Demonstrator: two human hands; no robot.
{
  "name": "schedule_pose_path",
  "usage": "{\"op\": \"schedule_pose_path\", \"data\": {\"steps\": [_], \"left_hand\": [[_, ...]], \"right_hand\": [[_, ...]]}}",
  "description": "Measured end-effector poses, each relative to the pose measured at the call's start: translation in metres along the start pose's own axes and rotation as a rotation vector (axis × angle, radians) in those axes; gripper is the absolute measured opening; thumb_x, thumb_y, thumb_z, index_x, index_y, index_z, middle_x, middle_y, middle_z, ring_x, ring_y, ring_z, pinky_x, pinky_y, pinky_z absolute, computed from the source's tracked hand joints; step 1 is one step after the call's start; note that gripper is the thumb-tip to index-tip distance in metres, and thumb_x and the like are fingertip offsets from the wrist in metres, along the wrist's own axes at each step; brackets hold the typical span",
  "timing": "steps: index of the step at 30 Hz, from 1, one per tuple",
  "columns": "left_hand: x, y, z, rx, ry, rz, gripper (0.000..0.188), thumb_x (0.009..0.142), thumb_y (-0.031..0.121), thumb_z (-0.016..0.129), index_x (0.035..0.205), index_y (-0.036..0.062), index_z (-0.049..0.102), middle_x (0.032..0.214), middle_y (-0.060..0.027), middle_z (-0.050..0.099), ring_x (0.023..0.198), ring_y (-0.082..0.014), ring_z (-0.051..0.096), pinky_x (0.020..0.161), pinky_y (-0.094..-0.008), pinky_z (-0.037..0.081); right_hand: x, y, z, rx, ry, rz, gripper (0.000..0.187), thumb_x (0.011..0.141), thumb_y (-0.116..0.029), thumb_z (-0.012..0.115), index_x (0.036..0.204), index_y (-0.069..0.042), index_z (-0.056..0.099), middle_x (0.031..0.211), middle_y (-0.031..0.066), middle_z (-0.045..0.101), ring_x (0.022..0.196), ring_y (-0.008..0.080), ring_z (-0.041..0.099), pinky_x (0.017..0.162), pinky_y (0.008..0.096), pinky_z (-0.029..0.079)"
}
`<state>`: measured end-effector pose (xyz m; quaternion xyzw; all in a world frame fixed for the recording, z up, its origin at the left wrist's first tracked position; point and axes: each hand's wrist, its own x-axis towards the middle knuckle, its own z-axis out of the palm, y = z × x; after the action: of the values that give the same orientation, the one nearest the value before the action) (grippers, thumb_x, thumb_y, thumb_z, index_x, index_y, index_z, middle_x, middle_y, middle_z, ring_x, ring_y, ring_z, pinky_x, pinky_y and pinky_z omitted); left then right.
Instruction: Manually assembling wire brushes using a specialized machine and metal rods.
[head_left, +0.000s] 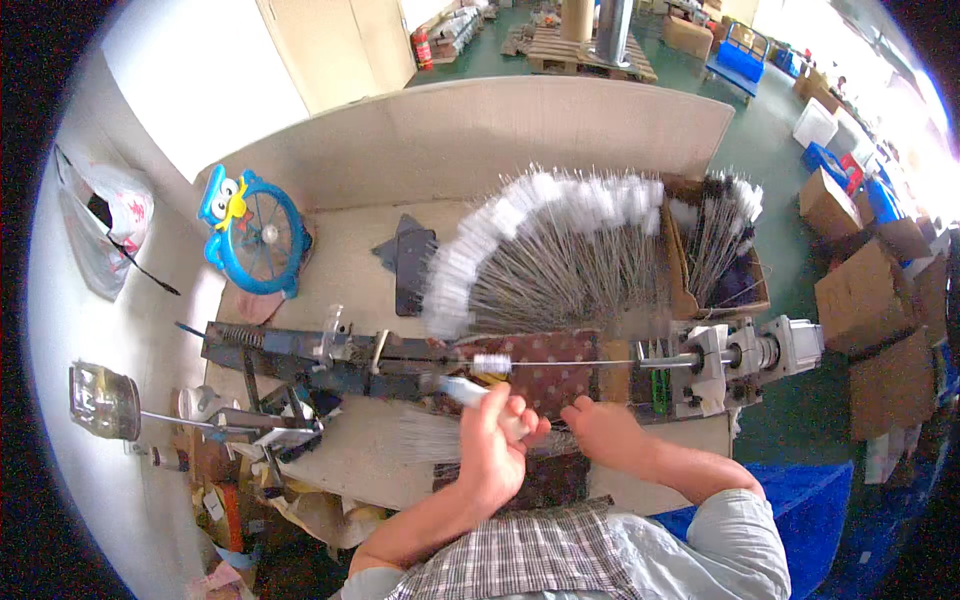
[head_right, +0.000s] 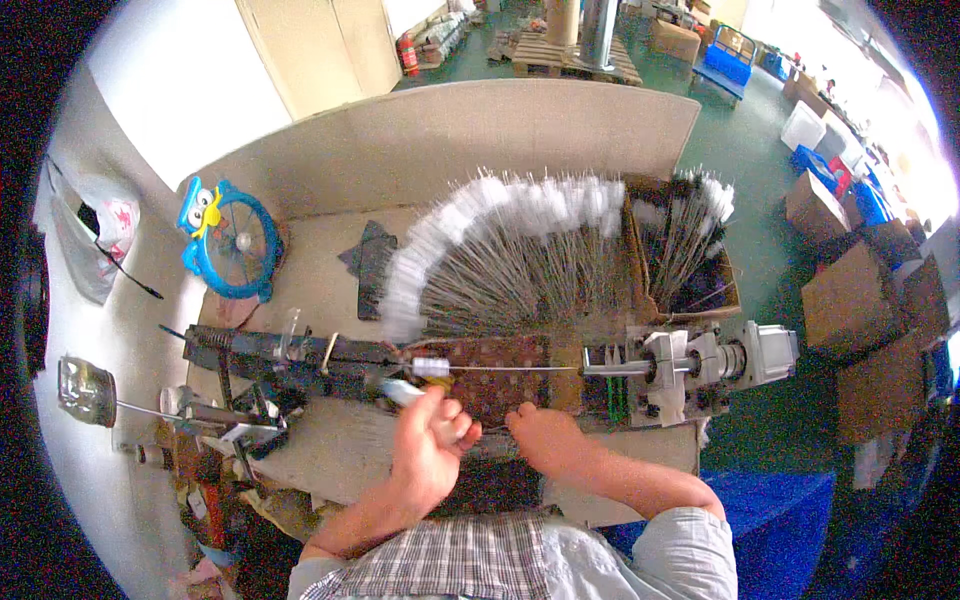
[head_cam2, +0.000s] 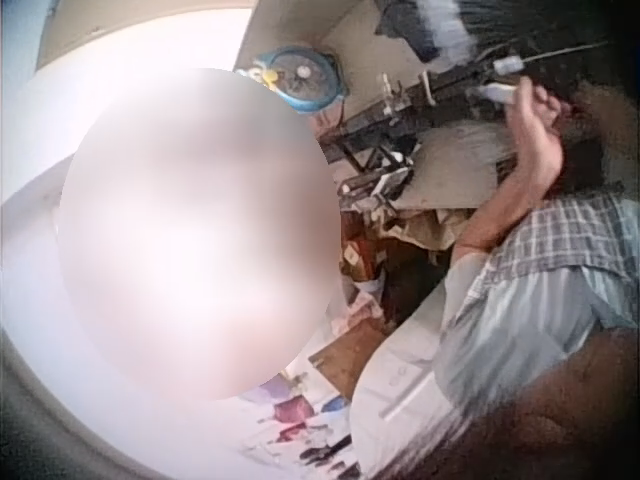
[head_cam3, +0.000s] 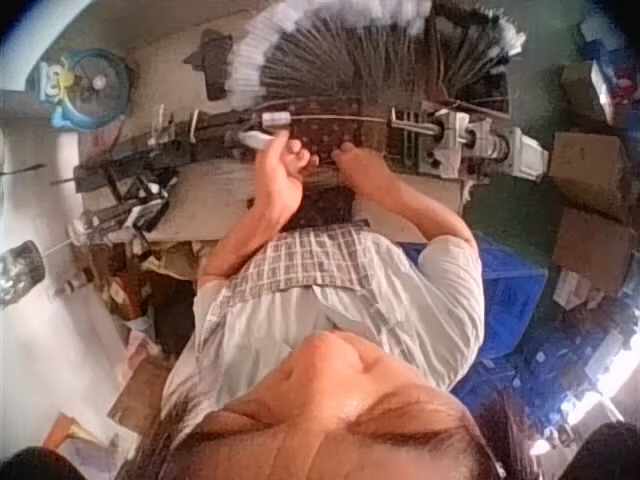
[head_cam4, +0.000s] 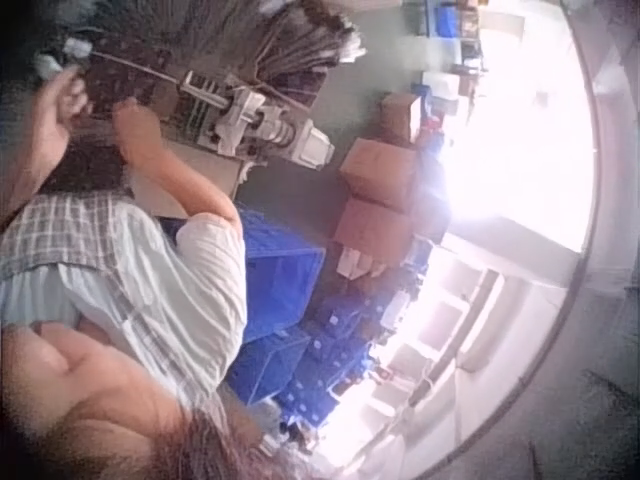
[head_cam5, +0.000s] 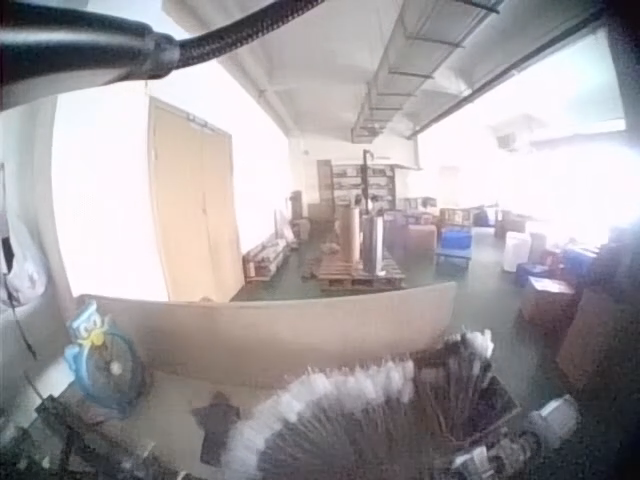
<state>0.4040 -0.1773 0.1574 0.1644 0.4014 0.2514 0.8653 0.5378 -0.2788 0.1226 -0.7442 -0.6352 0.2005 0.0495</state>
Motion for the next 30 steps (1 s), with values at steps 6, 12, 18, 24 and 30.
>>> {"op": "schedule_pose_path", "data": {"steps": [6,12,18,24,30], "left_hand": [[-0.033,0.064,-0.037,-0.295,-0.341,-0.071,0.035,0.091,0.038,0.047,0.094,0.0041,0.056,0.066,-0.0013,0.05,0.048,-0.0085,0.041,0.054,-0.0254,0.04],[-0.046,0.047,-0.051,0.377,-0.389,-0.221,0.033,0.091,0.033,0.046,0.093,0.003,0.059,0.073,-0.0074,0.058,0.05,-0.0113,0.048,0.05,-0.0273,0.042],[0.026,-0.013,0.023,1.249,-0.687,0.727,0.016,0.088,0.016,0.052,0.099,0.0037,0.056,0.09,-0.0132,0.062,0.066,-0.0222,0.063,0.056,-0.0326,0.049],[0.077,-0.043,0.05,1.863,-0.602,1.078,0.014,0.082,0.013,0.054,0.096,0.0083,0.054,0.086,-0.0131,0.057,0.068,-0.0329,0.06,0.059,-0.0412,0.049],[0.125,-0.02,0.061,2.242,-0.349,1.363,0.012,0.076,0.015,0.057,0.086,0.0095,0.056,0.084,-0.007,0.056,0.077,-0.023,0.059,0.063,-0.0374,0.048]], "right_hand": [[-0.012,0.001,-0.015,-0.151,0.053,-0.05,0.02,0.069,-0.005,0.058,0.088,-0.001,0.055,0.084,0.0131,0.054,0.075,0.0279,0.061,0.058,0.038,0.053],[-0.046,0.034,-0.099,-0.211,0.543,0.106,0.016,0.07,-0.001,0.052,0.085,-0.004,0.05,0.08,0.0125,0.048,0.072,0.031,0.054,0.057,0.0382,0.047],[-0.033,0.056,-0.108,-0.039,0.809,0.01,0.019,0.074,0.001,0.054,0.091,0.0,0.062,0.087,0.0137,0.062,0.078,0.0296,0.06,0.068,0.0373,0.05],[-0.015,0.038,-0.088,0.298,0.712,0.108,0.023,0.076,-0.002,0.054,0.098,-0.006,0.06,0.082,0.0133,0.062,0.076,0.032,0.061,0.068,0.039,0.05],[-0.007,0.067,-0.065,0.097,0.585,0.127,0.017,0.08,-0.018,0.057,0.094,-0.013,0.065,0.079,0.0109,0.064,0.072,0.0316,0.06,0.065,0.0397,0.048]]}}
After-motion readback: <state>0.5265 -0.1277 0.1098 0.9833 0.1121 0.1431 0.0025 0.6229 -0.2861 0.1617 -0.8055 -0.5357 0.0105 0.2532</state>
